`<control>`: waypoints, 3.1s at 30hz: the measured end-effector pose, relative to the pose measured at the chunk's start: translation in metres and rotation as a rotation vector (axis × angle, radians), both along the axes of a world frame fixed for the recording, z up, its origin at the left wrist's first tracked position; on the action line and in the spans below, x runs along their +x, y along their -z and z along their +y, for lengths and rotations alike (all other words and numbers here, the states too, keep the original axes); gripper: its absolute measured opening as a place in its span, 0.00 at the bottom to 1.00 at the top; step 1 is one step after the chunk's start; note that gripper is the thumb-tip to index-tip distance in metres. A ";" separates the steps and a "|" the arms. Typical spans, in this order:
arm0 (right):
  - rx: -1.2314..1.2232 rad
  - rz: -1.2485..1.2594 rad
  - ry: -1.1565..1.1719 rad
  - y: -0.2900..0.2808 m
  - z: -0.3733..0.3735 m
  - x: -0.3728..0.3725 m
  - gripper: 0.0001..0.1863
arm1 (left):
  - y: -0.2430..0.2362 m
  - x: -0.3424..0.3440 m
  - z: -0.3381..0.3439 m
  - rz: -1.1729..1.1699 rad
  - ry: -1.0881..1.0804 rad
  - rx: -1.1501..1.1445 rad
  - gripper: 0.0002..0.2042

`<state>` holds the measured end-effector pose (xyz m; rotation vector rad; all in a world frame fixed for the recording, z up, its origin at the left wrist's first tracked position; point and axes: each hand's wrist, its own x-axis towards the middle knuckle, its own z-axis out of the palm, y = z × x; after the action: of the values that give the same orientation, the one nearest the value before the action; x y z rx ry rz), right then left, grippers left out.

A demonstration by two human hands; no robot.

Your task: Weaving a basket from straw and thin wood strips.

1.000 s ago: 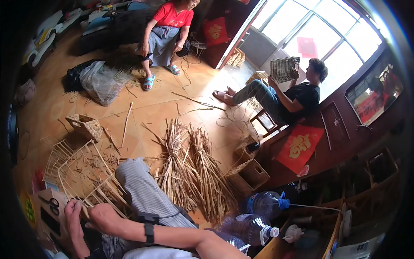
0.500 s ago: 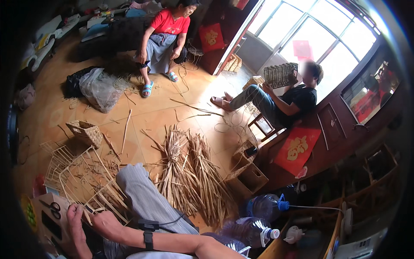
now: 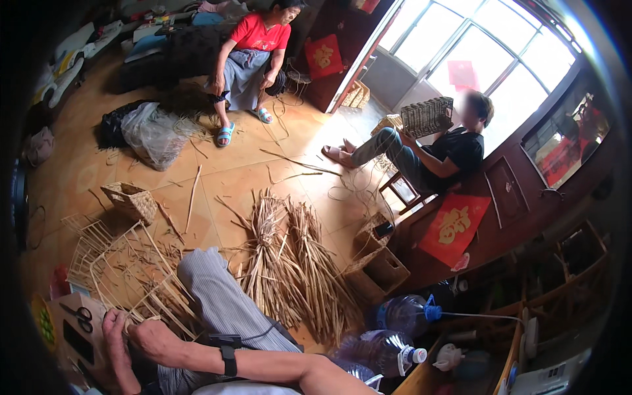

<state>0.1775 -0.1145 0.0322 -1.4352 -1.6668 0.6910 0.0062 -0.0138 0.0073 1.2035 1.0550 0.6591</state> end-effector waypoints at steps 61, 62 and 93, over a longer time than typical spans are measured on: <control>0.176 -0.047 -0.111 -0.008 0.101 0.042 0.14 | 0.019 -0.009 -0.009 -0.019 -0.008 0.057 0.18; 0.144 -0.052 -0.138 -0.009 0.106 0.044 0.14 | 0.009 -0.002 -0.013 0.029 -0.034 0.148 0.16; -0.401 -0.397 -0.762 0.055 0.141 0.094 0.10 | -0.064 0.049 -0.034 0.646 0.136 1.135 0.13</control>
<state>0.2711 0.0264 -0.0226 -1.2199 -2.5409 1.2730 0.0550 -0.0481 0.0711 2.5744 1.1028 0.8059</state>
